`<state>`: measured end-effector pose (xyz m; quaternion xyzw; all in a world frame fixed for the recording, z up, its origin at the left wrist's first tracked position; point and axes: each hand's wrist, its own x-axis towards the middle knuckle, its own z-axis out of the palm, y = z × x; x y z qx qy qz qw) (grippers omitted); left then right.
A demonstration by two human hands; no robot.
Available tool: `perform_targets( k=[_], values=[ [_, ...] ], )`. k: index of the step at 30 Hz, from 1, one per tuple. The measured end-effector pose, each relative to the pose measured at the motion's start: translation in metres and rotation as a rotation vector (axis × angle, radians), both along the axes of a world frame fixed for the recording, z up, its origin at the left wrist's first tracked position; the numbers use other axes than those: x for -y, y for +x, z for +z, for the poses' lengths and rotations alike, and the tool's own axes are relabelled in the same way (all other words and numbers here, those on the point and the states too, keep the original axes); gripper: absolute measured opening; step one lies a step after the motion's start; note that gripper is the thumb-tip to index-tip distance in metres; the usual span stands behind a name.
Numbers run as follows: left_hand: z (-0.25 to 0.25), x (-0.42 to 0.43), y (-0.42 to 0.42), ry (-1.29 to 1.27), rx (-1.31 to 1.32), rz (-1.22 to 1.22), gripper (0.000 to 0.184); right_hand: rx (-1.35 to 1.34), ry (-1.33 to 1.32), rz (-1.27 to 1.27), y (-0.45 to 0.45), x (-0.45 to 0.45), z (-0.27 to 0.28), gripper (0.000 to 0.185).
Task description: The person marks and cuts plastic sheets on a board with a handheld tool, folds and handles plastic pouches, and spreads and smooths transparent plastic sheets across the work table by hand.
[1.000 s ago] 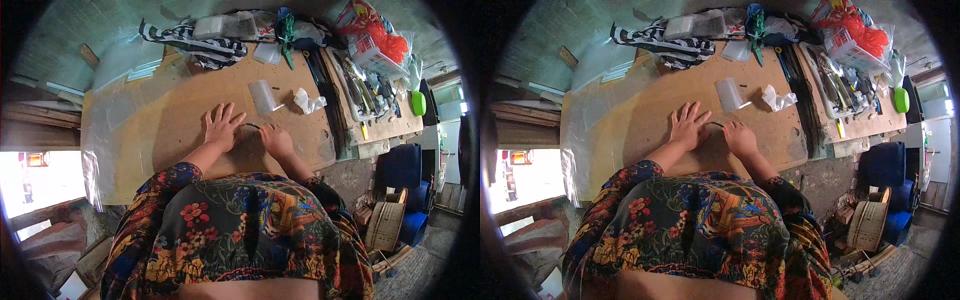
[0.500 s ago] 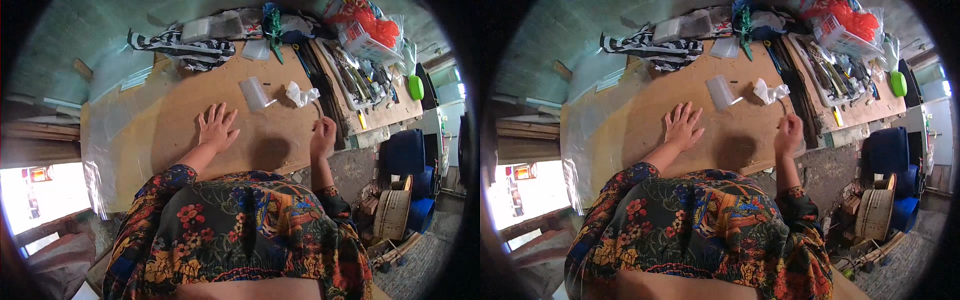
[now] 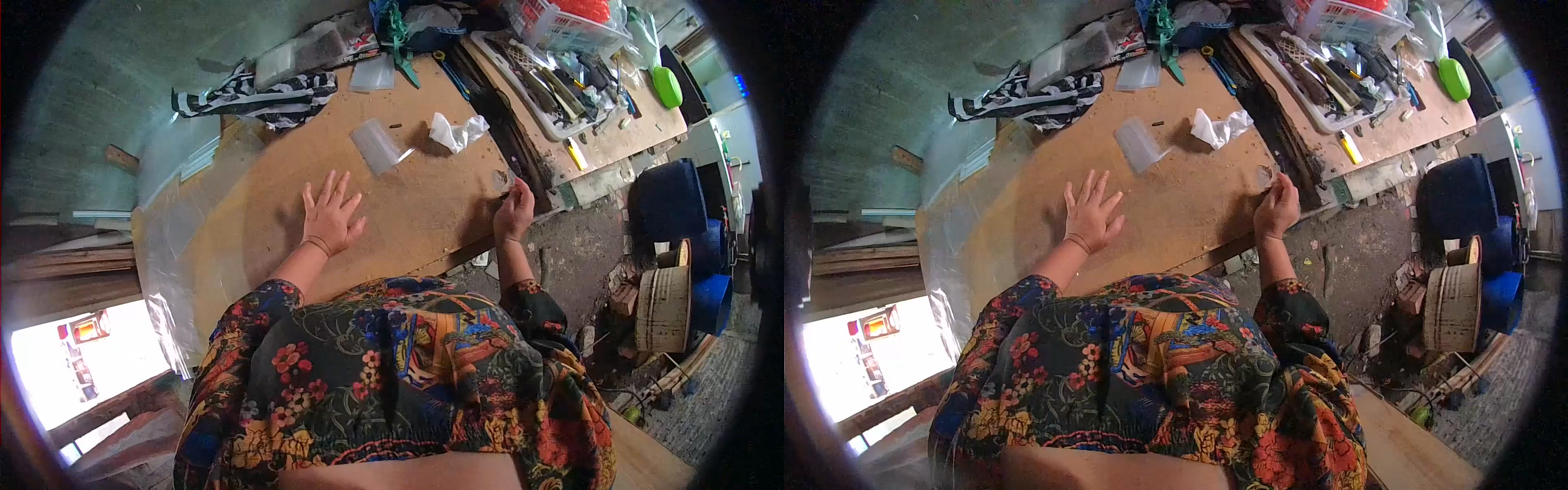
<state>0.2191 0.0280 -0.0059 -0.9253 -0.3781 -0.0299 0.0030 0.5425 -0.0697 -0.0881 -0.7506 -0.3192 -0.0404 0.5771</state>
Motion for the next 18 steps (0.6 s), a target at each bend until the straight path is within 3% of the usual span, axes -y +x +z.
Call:
perform_targets(
  k=[1,2,5,9,13,16,18],
  values=[
    [0.001,0.0,0.001,0.022,0.002,-0.004,0.05,0.187,-0.086,-0.048,-0.007,-0.001,0.009,0.013],
    [0.0,-0.001,0.007,0.022,-0.004,-0.006,0.05,0.18,-0.106,-0.036,-0.009,0.0,0.013,0.013],
    [-0.005,0.009,0.046,-0.098,0.233,-0.322,0.041,0.189,-0.051,-0.044,-0.014,-0.003,0.019,0.013],
    [-0.022,0.025,0.084,-0.124,0.318,-0.428,0.029,0.219,-0.052,-0.027,-0.012,-0.003,0.019,0.013],
    [-0.035,0.016,0.082,-0.247,0.33,-0.448,0.021,0.14,-0.122,0.021,-0.01,-0.002,0.013,0.013],
    [-0.03,0.011,0.072,-0.158,0.326,-0.47,0.017,0.167,-0.074,0.006,-0.009,-0.003,0.011,0.013],
    [-0.016,0.012,0.051,-0.016,0.456,-0.287,0.014,0.132,-0.094,0.026,-0.002,-0.002,0.003,0.015]
  ],
)
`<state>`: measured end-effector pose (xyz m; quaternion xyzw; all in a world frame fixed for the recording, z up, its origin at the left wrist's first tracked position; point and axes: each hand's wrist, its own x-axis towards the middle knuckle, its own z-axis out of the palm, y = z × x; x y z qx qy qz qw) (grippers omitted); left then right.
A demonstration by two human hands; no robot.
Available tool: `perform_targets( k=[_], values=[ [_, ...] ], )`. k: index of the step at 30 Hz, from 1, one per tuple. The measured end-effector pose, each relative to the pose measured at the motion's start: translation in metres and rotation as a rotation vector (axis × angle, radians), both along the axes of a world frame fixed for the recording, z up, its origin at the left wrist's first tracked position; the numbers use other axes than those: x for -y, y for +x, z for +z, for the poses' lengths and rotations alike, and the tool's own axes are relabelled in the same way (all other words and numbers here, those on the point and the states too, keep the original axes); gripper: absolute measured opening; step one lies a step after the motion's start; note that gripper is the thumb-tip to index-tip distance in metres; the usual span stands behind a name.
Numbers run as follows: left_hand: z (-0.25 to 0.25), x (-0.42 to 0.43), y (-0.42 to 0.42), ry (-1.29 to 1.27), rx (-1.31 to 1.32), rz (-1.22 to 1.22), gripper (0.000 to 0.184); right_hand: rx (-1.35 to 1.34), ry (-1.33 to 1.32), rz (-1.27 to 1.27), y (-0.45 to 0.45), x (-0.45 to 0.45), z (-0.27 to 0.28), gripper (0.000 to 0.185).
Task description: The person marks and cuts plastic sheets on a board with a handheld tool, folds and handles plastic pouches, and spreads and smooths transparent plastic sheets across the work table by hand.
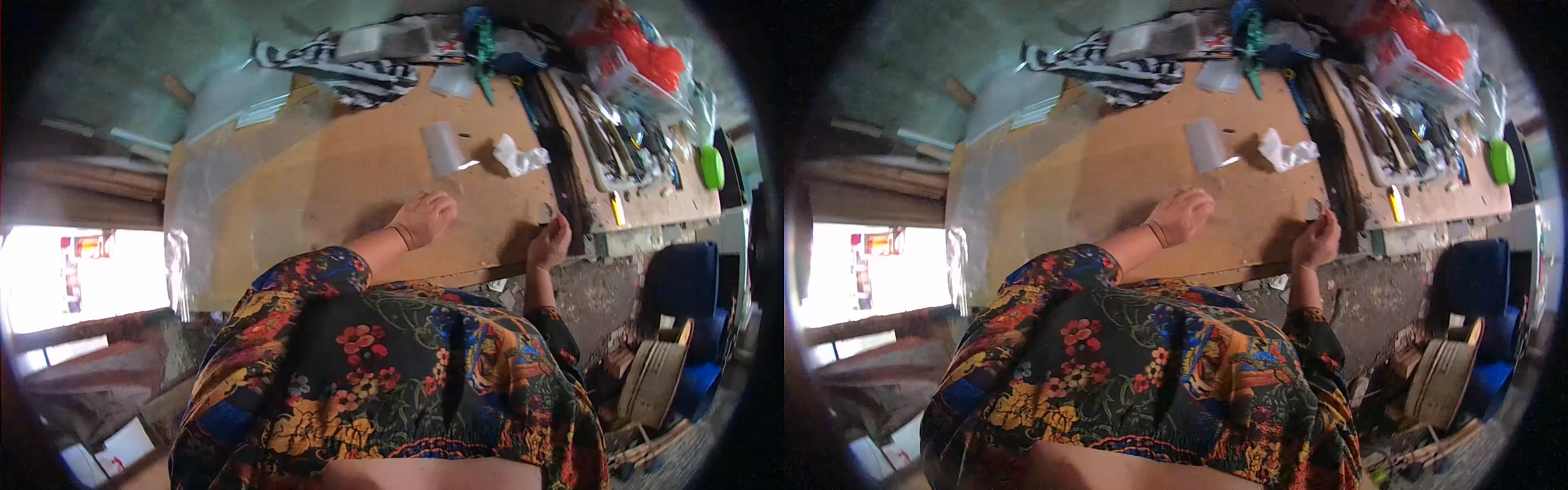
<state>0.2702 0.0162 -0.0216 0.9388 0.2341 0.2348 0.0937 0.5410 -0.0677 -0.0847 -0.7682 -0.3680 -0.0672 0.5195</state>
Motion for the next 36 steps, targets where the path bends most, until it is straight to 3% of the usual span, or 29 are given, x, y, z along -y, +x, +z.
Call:
perform_targets(
  k=[3,5,9,14,18,21,24,30,36],
  values=[
    [0.039,-0.002,-0.06,-0.018,0.101,0.171,0.012,0.073,-0.164,-0.057,-0.006,0.003,0.012,0.02],
    [0.042,-0.005,-0.119,0.048,0.063,0.285,0.013,0.084,-0.135,-0.019,0.001,0.003,0.006,0.021],
    [0.047,0.007,-0.239,0.13,-0.105,0.563,0.012,0.109,-0.109,-0.043,0.004,0.0,0.003,0.02],
    [0.028,0.023,-0.342,0.026,-0.384,0.683,0.02,0.238,-0.074,-0.063,-0.002,0.0,0.012,0.017],
    [0.045,0.034,-0.352,-0.129,-0.528,0.705,0.028,0.158,0.003,-0.064,-0.027,-0.001,0.028,0.02],
    [0.051,0.034,-0.347,-0.089,-0.459,0.721,0.032,0.154,0.045,0.016,-0.061,0.0,0.045,0.018],
    [0.029,0.03,-0.338,-0.219,-0.382,0.723,0.037,-0.123,0.129,0.288,-0.098,-0.002,0.044,0.021],
    [0.021,0.023,-0.343,-0.21,-0.395,0.798,0.038,-0.427,0.11,0.655,-0.221,-0.006,0.079,0.023],
    [0.031,-0.003,-0.37,-0.296,-0.436,0.649,0.033,-0.392,-0.01,0.8,-0.278,-0.007,0.086,0.021]
  ],
)
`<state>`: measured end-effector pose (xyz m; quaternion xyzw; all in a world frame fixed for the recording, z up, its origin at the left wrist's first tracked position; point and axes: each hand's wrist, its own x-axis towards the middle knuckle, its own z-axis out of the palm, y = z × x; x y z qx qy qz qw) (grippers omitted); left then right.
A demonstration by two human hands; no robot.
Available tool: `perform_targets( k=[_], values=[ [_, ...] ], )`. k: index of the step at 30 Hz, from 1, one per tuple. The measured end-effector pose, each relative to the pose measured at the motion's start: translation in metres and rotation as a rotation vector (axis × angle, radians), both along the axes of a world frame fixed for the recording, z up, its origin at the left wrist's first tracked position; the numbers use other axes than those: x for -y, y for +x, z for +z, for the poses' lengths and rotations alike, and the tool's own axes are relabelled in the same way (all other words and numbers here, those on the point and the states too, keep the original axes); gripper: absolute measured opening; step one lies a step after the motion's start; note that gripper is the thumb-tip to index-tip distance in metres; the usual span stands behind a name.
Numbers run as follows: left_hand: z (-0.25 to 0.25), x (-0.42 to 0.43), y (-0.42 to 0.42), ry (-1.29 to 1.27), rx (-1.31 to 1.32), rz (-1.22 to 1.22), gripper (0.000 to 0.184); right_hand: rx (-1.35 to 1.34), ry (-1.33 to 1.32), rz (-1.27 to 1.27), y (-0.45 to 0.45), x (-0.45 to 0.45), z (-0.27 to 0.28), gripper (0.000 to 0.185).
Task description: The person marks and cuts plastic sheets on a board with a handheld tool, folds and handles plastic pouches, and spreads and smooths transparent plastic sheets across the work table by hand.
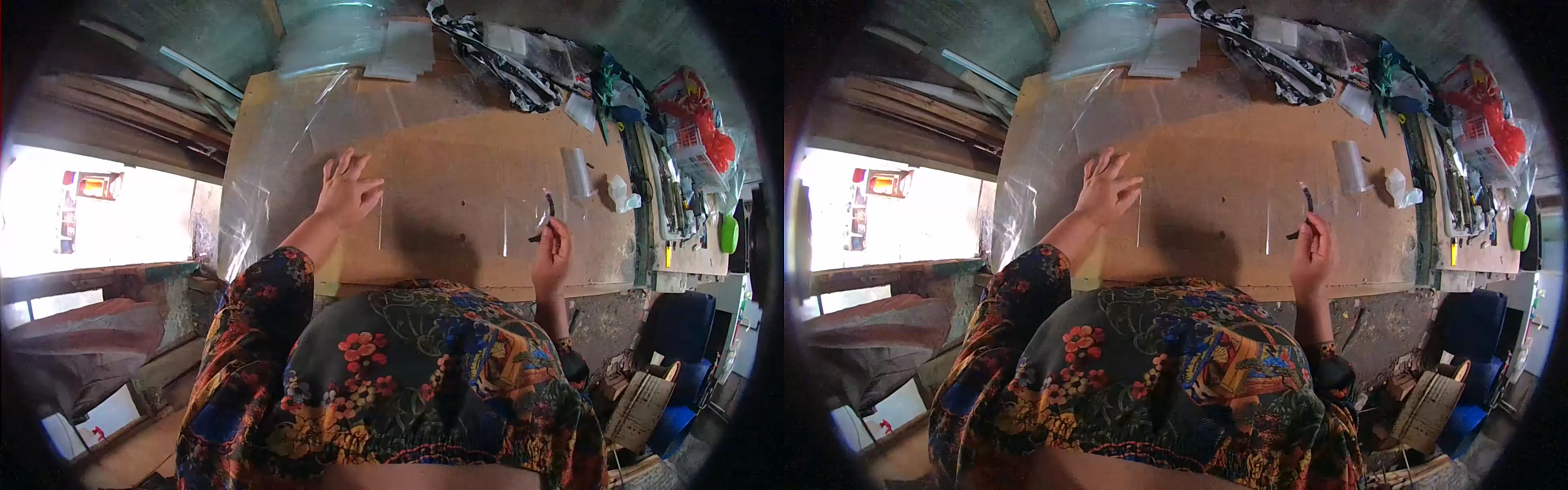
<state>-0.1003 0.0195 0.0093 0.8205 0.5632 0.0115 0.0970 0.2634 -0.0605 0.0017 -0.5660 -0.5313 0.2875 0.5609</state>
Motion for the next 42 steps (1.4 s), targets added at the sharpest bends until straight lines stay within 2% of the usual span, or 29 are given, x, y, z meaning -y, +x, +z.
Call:
perform_targets(
  k=[5,8,12,15,22,33,36,42],
  values=[
    [-0.005,-0.01,-0.005,-0.02,-0.021,-0.085,0.032,0.026,0.003,0.02,-0.027,-0.001,-0.005,0.019],
    [-0.006,-0.011,-0.006,-0.026,0.028,-0.118,0.032,0.232,-0.039,0.032,-0.049,-0.002,0.007,0.021],
    [-0.01,-0.007,-0.005,-0.054,-0.013,-0.108,0.037,0.359,-0.046,0.105,-0.077,-0.006,0.03,0.024],
    [-0.006,-0.003,0.002,-0.096,0.04,-0.034,0.039,0.361,-0.114,0.195,-0.083,-0.011,0.028,0.026],
    [-0.011,-0.002,0.001,-0.072,0.001,-0.04,0.041,0.4,-0.109,0.307,-0.104,-0.027,0.03,0.023],
    [-0.007,-0.003,-0.001,0.004,-0.075,-0.101,0.041,0.647,-0.016,0.467,-0.134,-0.049,0.021,0.018],
    [-0.008,-0.001,0.0,0.021,-0.064,-0.076,0.042,0.728,-0.001,0.48,-0.138,-0.054,0.019,0.019],
    [-0.007,0.002,0.001,0.038,-0.07,-0.052,0.044,0.717,-0.021,0.499,-0.145,-0.059,0.012,0.019]
  ],
)
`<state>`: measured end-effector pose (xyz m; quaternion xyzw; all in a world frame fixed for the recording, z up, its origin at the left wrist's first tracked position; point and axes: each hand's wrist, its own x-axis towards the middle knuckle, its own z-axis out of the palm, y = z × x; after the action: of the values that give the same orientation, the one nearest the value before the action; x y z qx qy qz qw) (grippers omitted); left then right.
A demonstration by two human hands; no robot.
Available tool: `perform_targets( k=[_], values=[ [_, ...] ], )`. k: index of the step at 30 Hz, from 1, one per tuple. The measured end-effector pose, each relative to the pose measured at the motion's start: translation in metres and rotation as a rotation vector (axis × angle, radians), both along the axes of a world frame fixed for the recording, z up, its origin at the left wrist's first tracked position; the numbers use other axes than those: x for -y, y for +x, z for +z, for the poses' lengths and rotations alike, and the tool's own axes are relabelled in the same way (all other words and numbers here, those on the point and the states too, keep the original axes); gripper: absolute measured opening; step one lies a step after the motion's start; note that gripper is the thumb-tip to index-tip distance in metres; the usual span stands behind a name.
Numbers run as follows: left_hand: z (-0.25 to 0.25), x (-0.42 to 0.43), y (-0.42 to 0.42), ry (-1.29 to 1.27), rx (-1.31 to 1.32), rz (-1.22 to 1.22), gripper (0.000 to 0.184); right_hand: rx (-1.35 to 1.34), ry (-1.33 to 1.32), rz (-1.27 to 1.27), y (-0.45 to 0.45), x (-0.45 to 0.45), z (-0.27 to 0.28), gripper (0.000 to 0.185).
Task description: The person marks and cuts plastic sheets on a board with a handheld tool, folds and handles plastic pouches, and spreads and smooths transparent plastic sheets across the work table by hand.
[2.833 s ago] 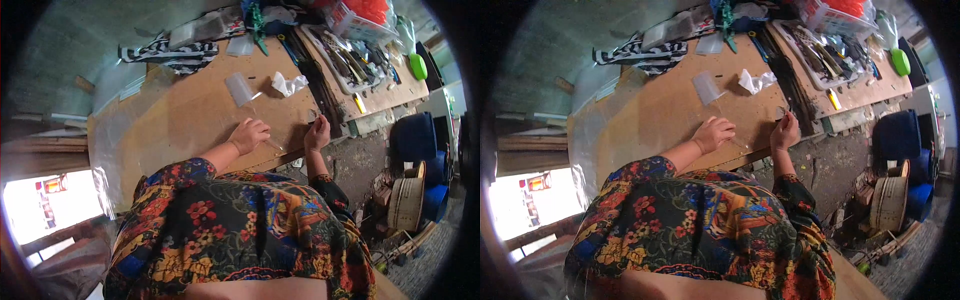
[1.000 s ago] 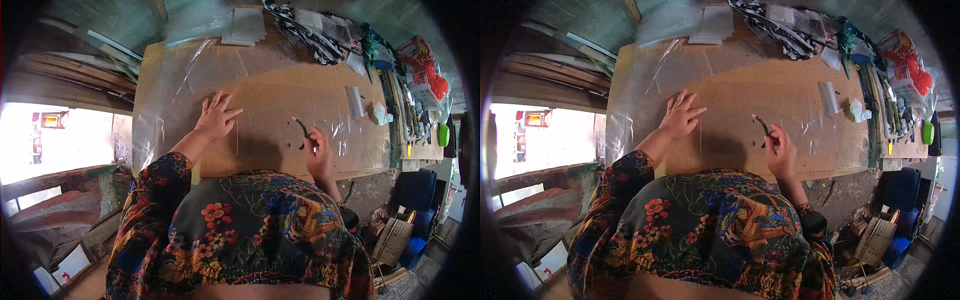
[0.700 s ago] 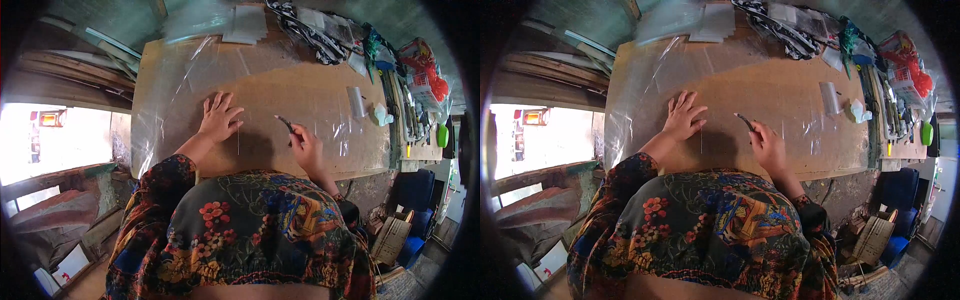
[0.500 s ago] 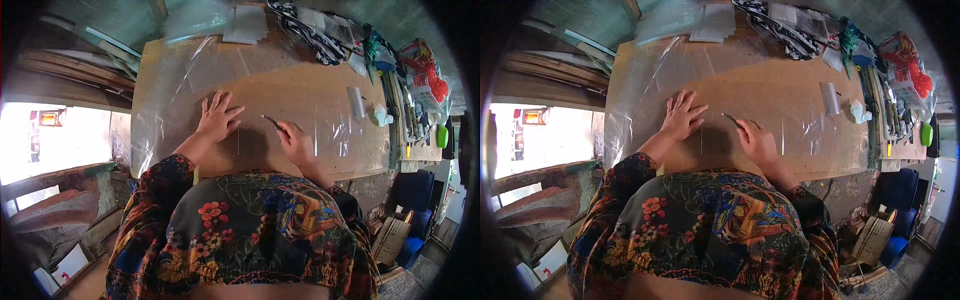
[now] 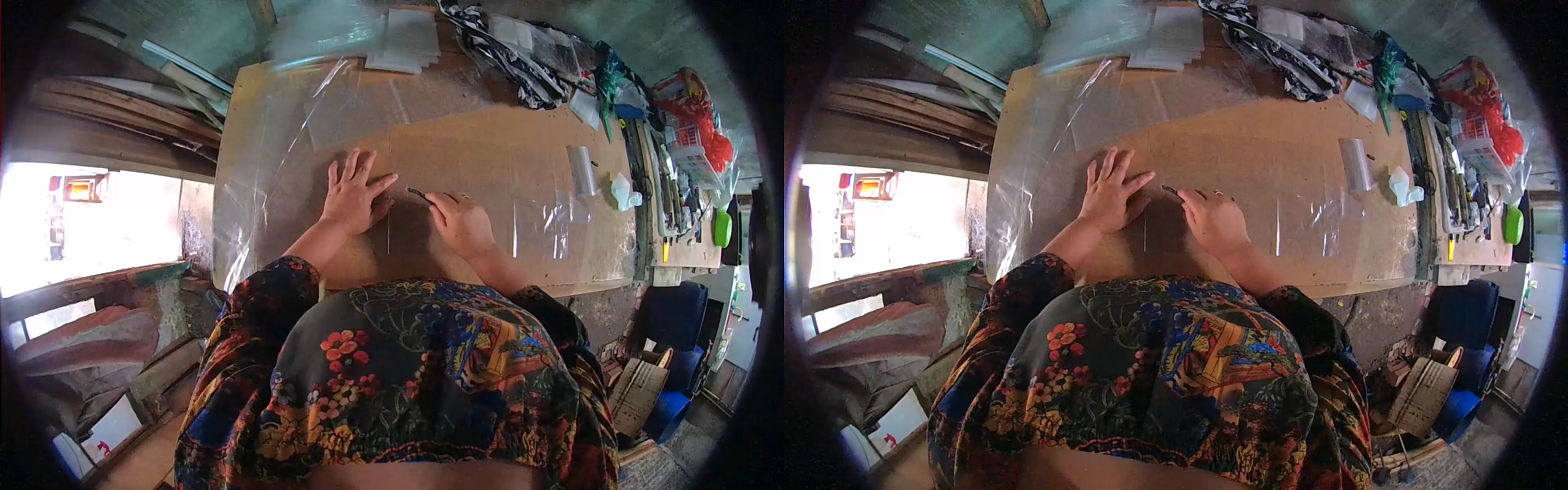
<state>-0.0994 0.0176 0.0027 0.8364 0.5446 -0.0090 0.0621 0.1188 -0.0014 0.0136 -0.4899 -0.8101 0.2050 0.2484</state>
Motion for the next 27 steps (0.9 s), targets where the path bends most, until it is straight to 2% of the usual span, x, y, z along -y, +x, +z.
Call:
perform_targets(
  k=[13,25,27],
  values=[
    [0.004,-0.002,-0.001,-0.068,0.002,0.028,0.046,0.046,0.055,0.058,-0.008,-0.006,-0.011,0.018],
    [0.003,-0.003,-0.001,-0.088,-0.021,0.036,0.046,0.127,-0.034,0.059,-0.012,-0.009,-0.008,0.017],
    [0.005,-0.003,-0.001,-0.1,0.011,0.044,0.046,-0.033,0.09,0.047,-0.011,-0.009,-0.008,0.017]
  ],
)
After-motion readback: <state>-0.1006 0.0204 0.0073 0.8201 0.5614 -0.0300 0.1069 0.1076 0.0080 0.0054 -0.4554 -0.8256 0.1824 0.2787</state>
